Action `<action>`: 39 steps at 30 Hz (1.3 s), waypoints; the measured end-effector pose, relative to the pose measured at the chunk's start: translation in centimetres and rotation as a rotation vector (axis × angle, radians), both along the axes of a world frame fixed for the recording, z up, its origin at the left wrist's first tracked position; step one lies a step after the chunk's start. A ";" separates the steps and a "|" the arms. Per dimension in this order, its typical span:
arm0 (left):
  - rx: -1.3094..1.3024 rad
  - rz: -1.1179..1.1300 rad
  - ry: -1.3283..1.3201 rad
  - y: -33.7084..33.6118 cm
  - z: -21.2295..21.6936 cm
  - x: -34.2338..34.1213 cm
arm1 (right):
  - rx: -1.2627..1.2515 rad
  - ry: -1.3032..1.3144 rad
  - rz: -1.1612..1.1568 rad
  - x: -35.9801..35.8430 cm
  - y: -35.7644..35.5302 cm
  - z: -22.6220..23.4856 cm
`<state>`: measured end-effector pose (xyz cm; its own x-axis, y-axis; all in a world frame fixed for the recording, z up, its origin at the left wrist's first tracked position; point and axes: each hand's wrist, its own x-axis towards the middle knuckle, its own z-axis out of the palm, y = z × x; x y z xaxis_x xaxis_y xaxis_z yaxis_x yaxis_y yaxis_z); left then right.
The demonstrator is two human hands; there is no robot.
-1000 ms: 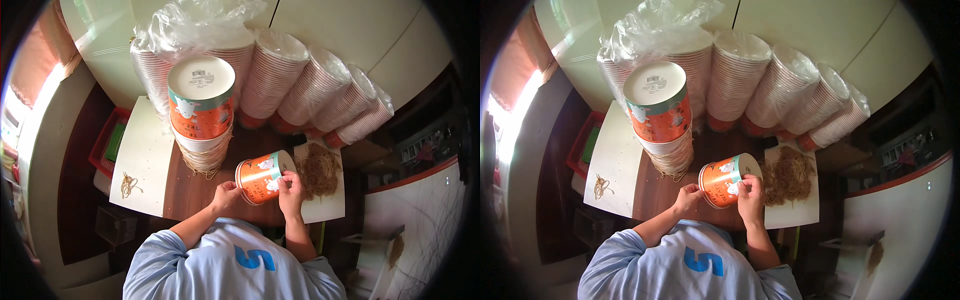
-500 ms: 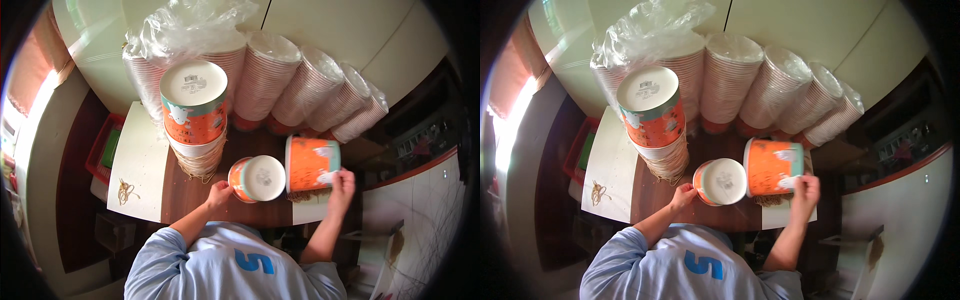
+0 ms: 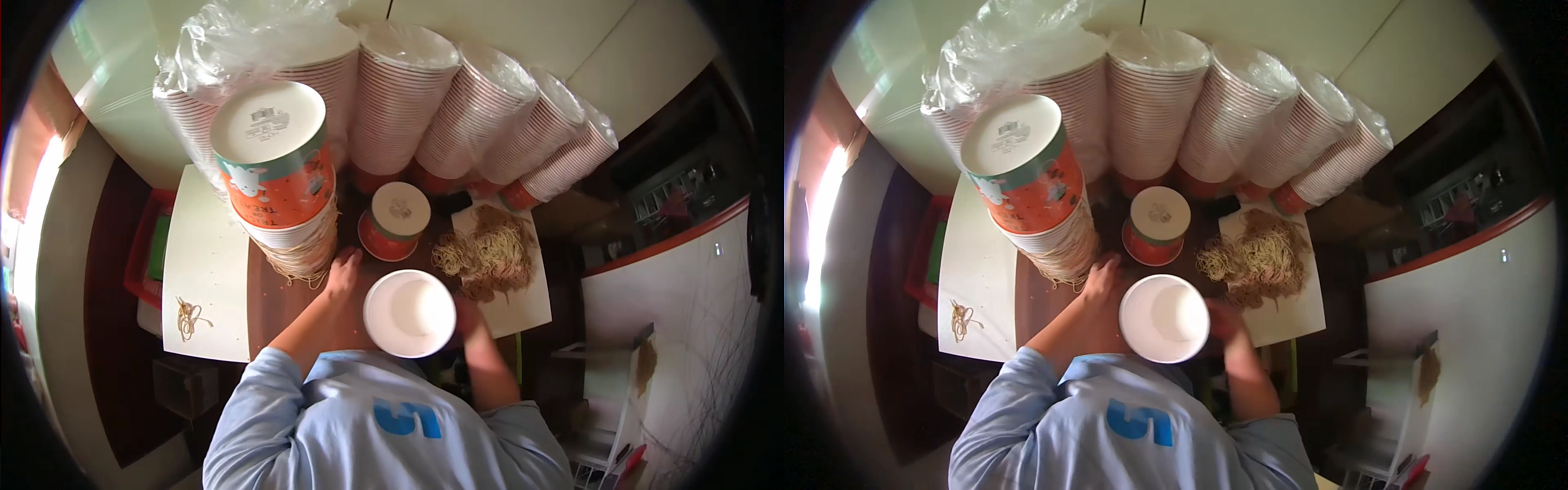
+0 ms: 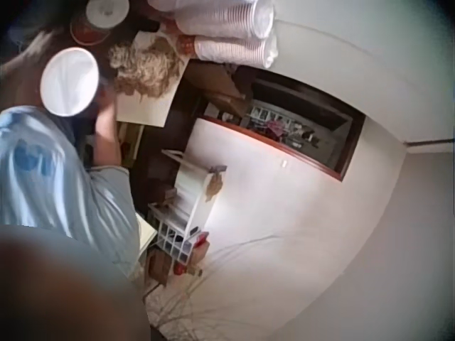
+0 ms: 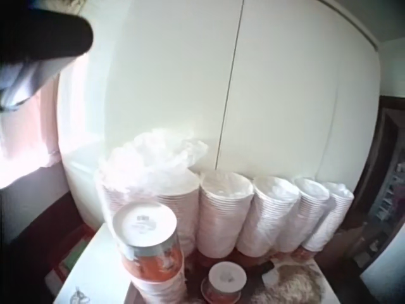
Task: Securing paper bowls with rubber bands.
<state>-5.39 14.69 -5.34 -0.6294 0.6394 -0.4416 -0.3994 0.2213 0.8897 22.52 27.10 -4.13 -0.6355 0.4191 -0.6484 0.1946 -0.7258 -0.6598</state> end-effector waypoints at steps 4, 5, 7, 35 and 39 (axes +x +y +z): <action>0.184 -0.301 0.057 -4.8 5.4 0.8 | -0.007 0.149 -0.027 -1.2 -3.2 -6.9; 0.155 -0.355 0.298 -6.1 6.6 1.1 | -0.156 -0.005 -0.126 -2.7 -3.3 -6.6; 0.017 -0.374 0.582 -8.8 6.9 0.3 | 0.562 -0.435 0.169 -5.5 -3.9 -1.7; -0.007 -0.240 0.760 -11.9 10.2 1.3 | 1.238 -0.607 -0.046 -4.1 9.5 7.9; 0.038 -0.284 0.823 -11.0 11.3 1.9 | 1.241 -0.822 0.128 -2.8 12.0 -0.3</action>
<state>-3.51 3.65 6.01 -0.5534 0.8258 0.1083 0.4391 0.1789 0.8804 19.69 39.08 -4.47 -0.3528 0.9285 -0.1156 0.8259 0.2509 -0.5050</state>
